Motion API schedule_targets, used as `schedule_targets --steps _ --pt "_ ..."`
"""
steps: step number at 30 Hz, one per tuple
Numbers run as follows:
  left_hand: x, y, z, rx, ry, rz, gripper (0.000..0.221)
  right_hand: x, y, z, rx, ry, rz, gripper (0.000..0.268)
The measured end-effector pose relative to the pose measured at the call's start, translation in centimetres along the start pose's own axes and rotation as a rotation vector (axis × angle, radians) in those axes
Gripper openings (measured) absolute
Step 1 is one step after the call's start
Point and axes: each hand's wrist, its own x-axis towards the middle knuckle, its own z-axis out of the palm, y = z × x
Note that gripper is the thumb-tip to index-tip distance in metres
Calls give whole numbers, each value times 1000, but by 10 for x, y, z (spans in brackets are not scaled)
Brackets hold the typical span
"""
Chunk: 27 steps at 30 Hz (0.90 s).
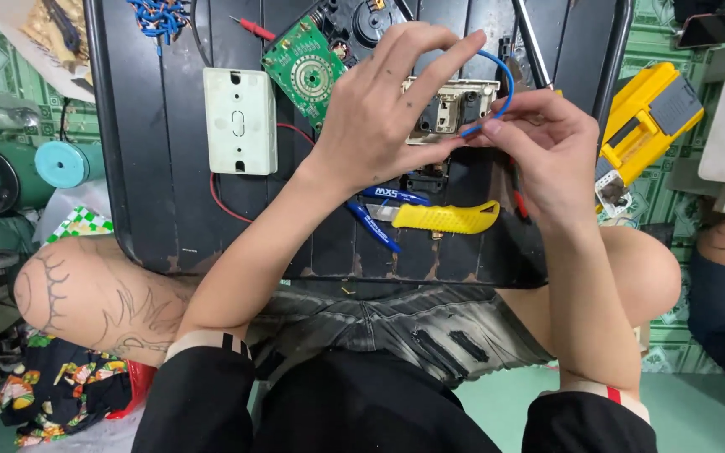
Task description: Attaching electrical wires to a switch terminal using a utility knife and pliers
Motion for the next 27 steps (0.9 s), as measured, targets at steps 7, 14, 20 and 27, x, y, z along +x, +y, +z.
schedule_targets --steps 7,14,20,27 --pt "0 0 1 -168 5 -28 76 -2 -9 2 -36 -46 -36 20" --pt "2 0 -5 -255 -29 24 81 -6 -20 4 -277 -190 -338 69" --pt "10 -14 0 -310 -40 144 68 7 -23 -6 -539 -227 -563 45" --pt "2 -1 4 -405 -33 73 54 -3 -27 -3 -600 -162 -523 39"
